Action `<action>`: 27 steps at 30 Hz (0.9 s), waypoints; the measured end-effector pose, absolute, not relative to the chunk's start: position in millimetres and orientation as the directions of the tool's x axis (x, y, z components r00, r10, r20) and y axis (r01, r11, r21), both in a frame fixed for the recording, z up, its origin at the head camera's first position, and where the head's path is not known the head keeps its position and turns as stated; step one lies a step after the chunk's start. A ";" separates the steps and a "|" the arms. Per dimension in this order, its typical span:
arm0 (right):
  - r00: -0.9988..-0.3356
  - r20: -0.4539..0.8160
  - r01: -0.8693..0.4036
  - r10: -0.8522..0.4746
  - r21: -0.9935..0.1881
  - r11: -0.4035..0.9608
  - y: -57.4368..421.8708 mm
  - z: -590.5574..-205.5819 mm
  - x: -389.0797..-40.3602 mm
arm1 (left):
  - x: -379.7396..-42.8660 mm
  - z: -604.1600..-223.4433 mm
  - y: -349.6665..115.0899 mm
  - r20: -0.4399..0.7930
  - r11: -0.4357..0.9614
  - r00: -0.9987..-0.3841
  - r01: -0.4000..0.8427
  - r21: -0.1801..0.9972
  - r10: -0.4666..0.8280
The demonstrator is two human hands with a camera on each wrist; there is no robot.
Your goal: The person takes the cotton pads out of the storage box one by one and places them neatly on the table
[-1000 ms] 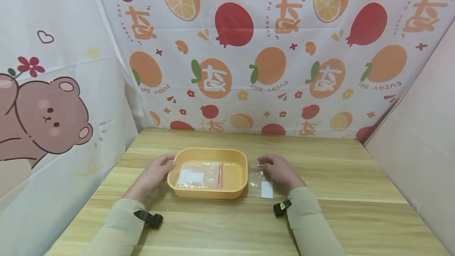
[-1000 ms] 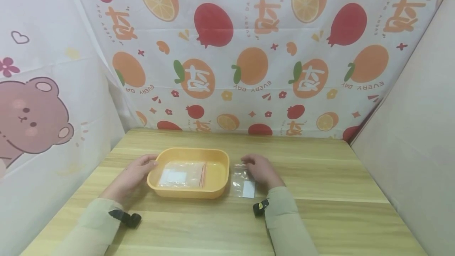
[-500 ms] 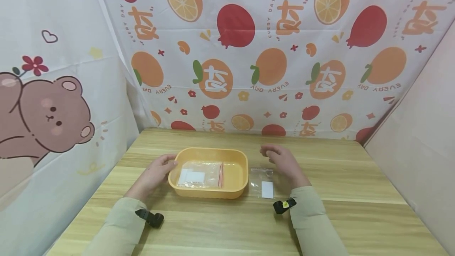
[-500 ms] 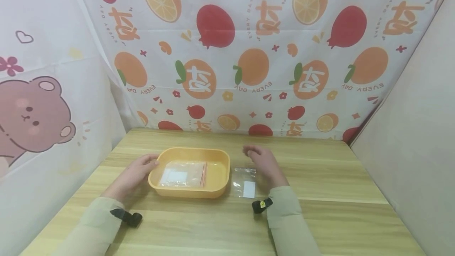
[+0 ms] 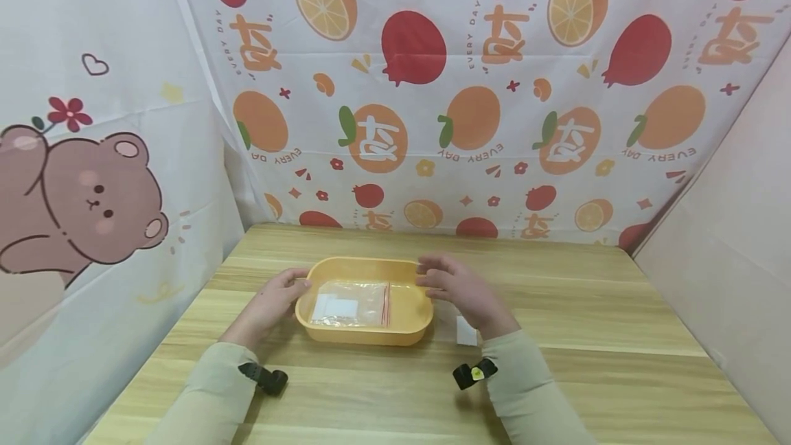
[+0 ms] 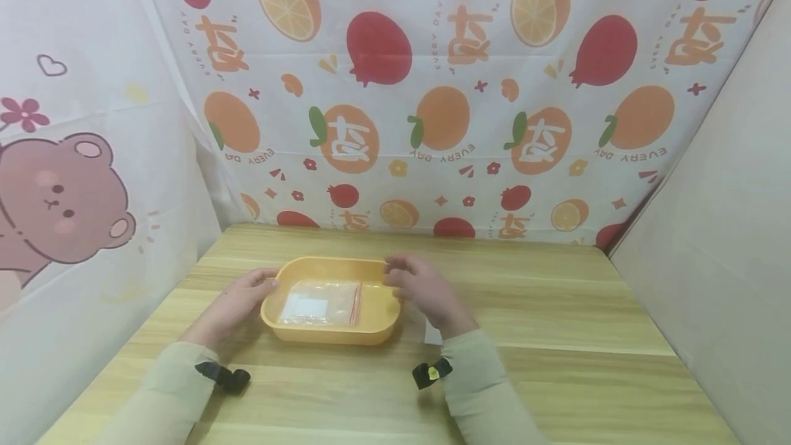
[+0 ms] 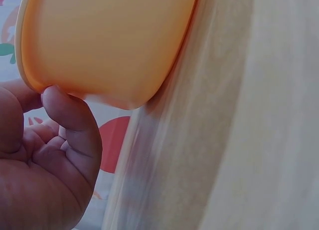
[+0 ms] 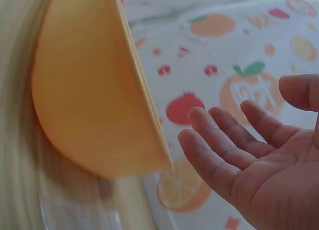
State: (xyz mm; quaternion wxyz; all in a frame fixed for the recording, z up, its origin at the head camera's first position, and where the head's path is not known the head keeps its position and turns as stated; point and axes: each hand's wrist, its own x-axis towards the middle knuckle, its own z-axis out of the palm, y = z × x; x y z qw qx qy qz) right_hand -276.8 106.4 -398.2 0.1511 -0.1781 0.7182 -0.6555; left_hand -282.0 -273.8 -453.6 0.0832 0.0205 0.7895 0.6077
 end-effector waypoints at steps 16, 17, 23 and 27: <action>-0.867 -0.150 0.050 -0.476 -0.975 0.217 36.9 -415.7 -282.5 | -282.3 -454.1 -272.6 -0.101 0.280 -0.986 -0.061 0.958 0.129; -0.872 -0.154 0.055 -0.465 -0.974 0.220 34.9 -417.1 -283.0 | -282.4 -454.2 -272.6 -0.101 0.276 -0.986 -0.061 0.959 0.132; -0.896 -0.173 0.071 -0.409 -0.965 0.253 27.4 -421.5 -283.6 | -282.1 -454.3 -273.7 -0.096 0.270 -0.986 -0.056 0.961 0.137; -0.898 -0.176 0.071 -0.403 -0.963 0.261 25.0 -421.6 -284.1 | -281.5 -454.1 -273.8 -0.107 0.270 -0.986 -0.069 0.960 0.129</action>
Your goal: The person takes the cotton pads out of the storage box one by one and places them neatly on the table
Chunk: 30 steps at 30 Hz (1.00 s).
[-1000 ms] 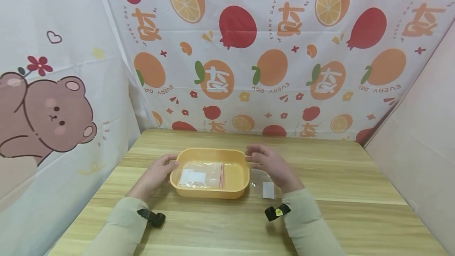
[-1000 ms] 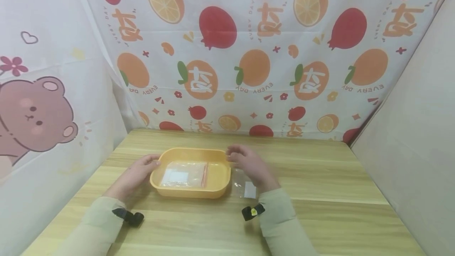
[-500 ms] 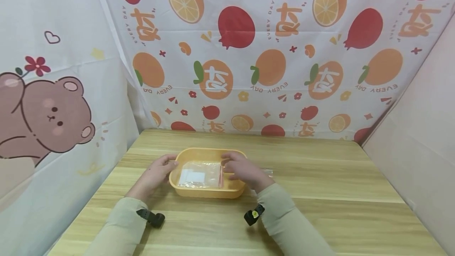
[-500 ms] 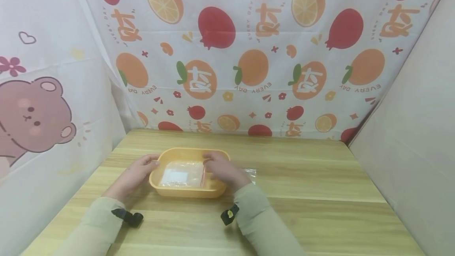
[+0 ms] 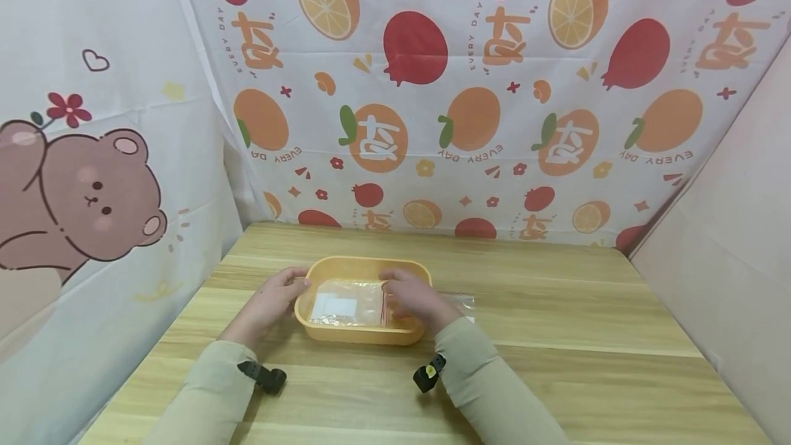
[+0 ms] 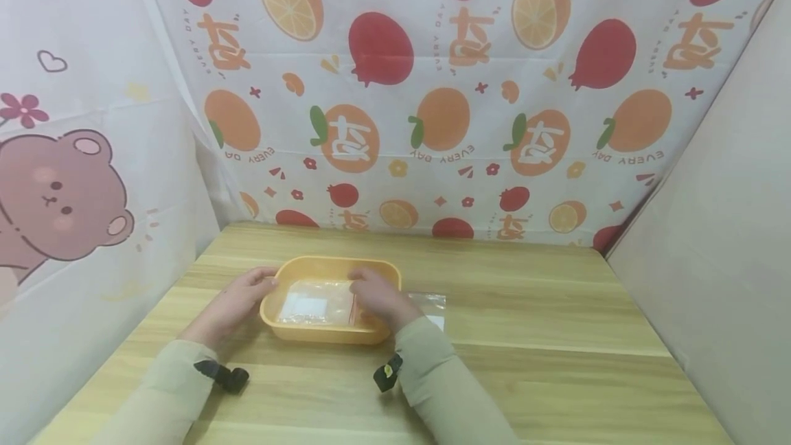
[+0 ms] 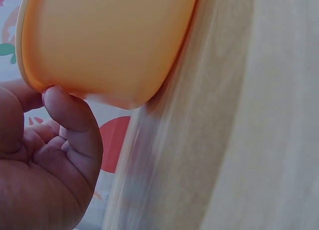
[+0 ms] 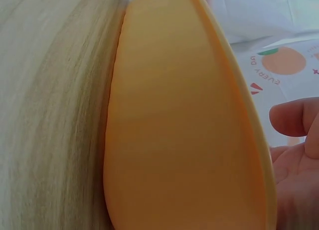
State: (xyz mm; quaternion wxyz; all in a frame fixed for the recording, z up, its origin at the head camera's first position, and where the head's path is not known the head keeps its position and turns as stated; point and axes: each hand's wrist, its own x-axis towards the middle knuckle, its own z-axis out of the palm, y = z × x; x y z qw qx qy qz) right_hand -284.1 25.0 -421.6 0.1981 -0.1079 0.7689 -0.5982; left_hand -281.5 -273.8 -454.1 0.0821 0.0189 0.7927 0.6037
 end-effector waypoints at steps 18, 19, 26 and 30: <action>-0.893 -0.184 0.099 -0.411 -0.971 0.219 15.1 -425.2 -285.8 | -279.4 -452.0 -273.5 -0.079 0.280 -0.986 -0.036 0.959 0.144; -0.893 -0.186 0.109 -0.410 -0.973 0.205 14.0 -425.7 -286.2 | -279.7 -452.3 -273.5 -0.080 0.281 -0.986 -0.036 0.959 0.145; -0.879 -0.214 0.171 -0.427 -0.976 0.136 0.6 -433.3 -291.0 | -282.1 -454.8 -274.2 -0.083 0.297 -0.987 -0.040 0.954 0.135; -0.869 -0.222 0.145 -0.442 -0.969 0.200 -5.9 -436.7 -291.7 | -282.5 -454.6 -274.2 -0.081 0.308 -0.988 -0.038 0.950 0.129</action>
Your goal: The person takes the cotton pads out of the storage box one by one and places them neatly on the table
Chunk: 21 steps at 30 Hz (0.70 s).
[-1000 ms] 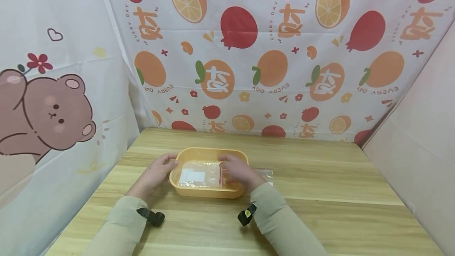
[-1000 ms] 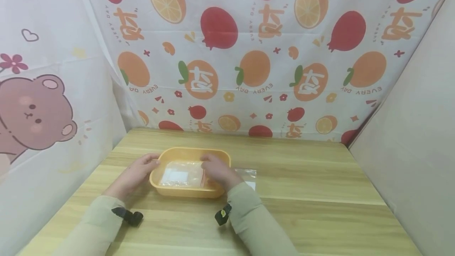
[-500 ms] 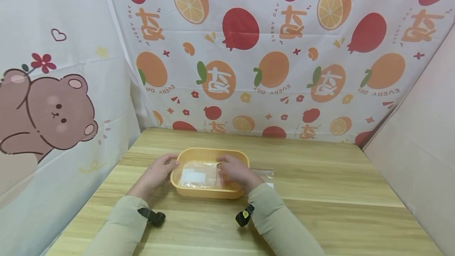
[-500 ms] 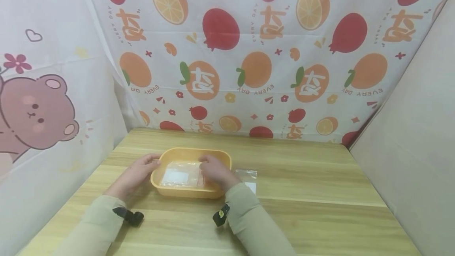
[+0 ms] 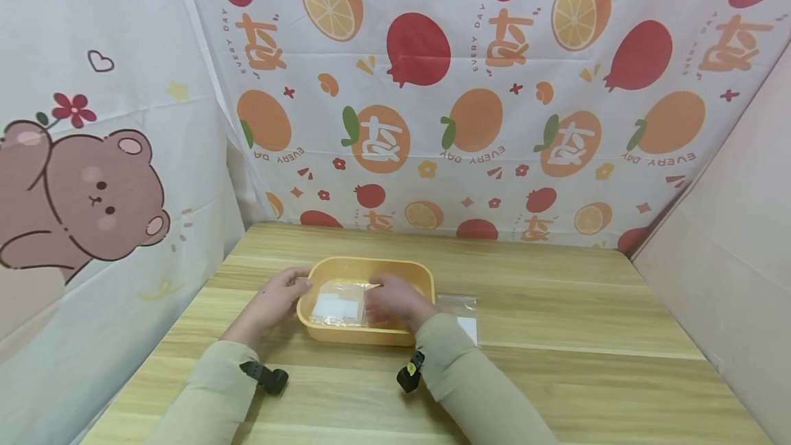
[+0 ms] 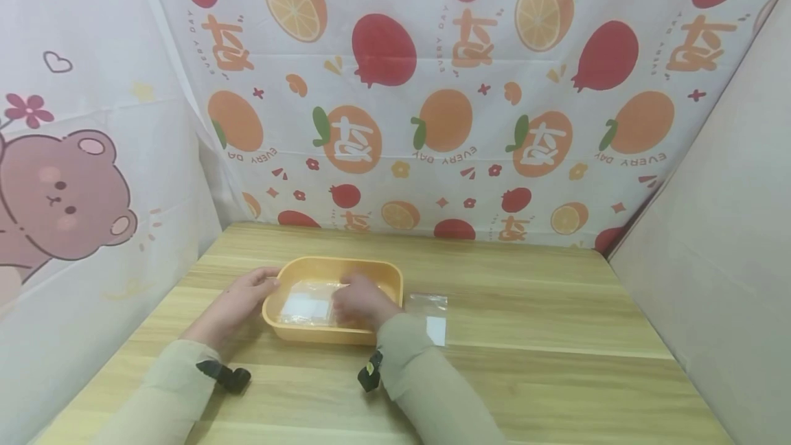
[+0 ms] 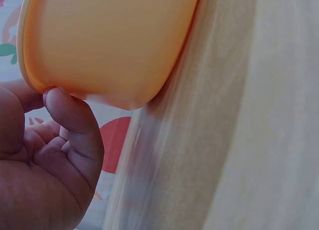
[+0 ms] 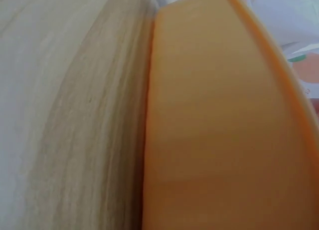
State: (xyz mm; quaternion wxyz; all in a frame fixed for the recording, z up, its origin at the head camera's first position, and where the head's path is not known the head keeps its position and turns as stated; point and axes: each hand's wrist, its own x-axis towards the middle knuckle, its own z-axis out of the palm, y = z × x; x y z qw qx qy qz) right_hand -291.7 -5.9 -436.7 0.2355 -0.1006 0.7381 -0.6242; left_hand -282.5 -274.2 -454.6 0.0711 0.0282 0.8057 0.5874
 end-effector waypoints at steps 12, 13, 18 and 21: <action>-0.848 -0.192 -0.006 -0.494 -0.929 0.371 -15.1 -447.0 -298.6 | -281.1 -452.2 -273.1 -0.086 0.267 -0.985 -0.042 0.963 0.152; -0.842 -0.194 -0.011 -0.503 -0.926 0.377 -15.2 -446.1 -298.4 | -280.9 -452.0 -272.9 -0.086 0.265 -0.985 -0.043 0.963 0.151; -0.813 -0.199 -0.034 -0.547 -0.922 0.385 -14.5 -442.9 -296.2 | -279.5 -451.3 -271.6 -0.083 0.266 -0.984 -0.040 0.963 0.155; -0.799 -0.194 -0.059 -0.569 -0.916 0.396 -14.4 -441.1 -294.5 | -279.4 -451.0 -271.6 -0.085 0.268 -0.985 -0.042 0.962 0.151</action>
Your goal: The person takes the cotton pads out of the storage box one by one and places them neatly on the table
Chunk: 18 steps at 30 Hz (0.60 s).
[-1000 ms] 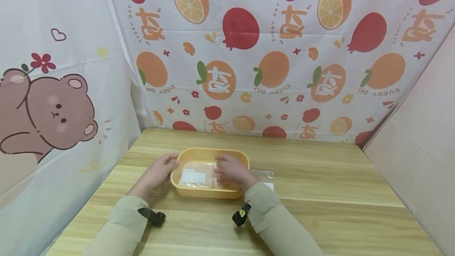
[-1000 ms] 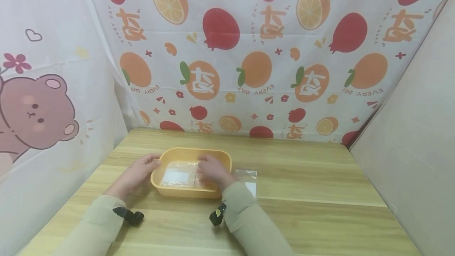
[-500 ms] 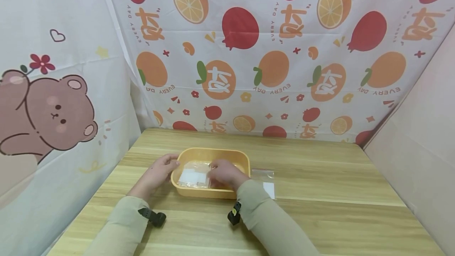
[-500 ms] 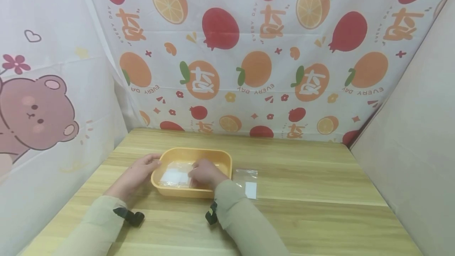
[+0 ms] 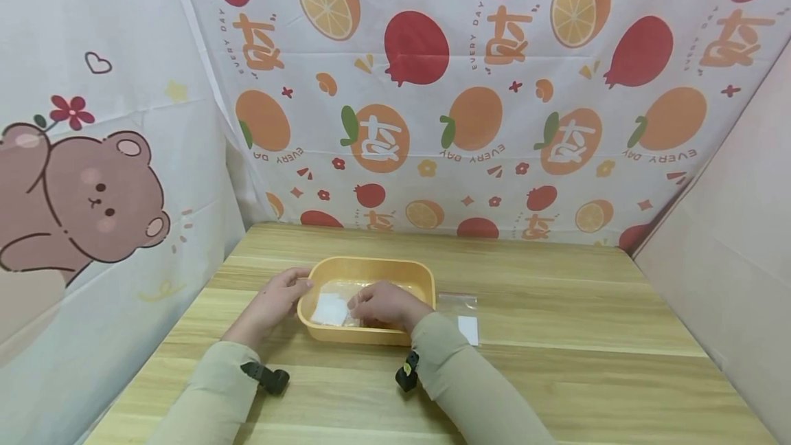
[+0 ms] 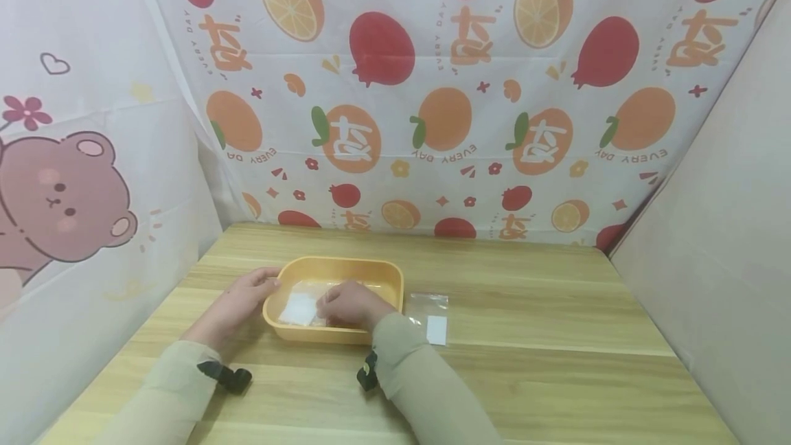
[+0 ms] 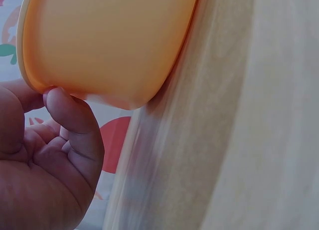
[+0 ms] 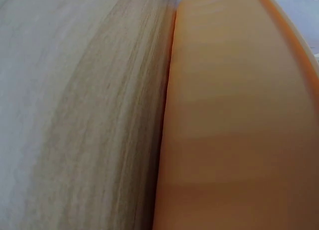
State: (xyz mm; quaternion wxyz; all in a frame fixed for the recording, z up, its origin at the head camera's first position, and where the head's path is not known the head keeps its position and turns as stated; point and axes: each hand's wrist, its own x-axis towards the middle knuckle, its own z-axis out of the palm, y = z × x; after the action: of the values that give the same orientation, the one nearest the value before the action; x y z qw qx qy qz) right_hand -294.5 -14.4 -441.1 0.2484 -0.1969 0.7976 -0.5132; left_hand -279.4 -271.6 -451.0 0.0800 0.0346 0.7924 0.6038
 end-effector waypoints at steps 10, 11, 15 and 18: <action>-0.869 -0.150 -0.073 -0.471 -0.903 0.423 -8.4 -429.8 -289.3 | -279.1 -452.0 -271.6 -0.087 0.271 -0.986 -0.045 0.962 0.146; -0.876 -0.139 -0.082 -0.461 -0.901 0.426 -7.1 -428.1 -289.3 | -279.0 -451.8 -271.4 -0.086 0.273 -0.985 -0.044 0.961 0.146; -0.901 -0.065 -0.137 -0.428 -0.895 0.424 -1.2 -422.7 -290.5 | -279.3 -451.6 -271.4 -0.090 0.270 -0.985 -0.048 0.962 0.145; -0.909 0.005 -0.178 -0.416 -0.909 0.378 4.5 -420.5 -292.9 | -279.8 -452.3 -272.0 -0.093 0.270 -0.985 -0.051 0.962 0.144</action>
State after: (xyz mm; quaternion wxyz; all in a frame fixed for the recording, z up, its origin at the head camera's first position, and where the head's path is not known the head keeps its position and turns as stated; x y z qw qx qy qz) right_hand -292.9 4.5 -420.5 0.1127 -0.1804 0.8222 -0.5279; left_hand -279.8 -272.0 -452.3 0.0810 0.0294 0.7927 0.6035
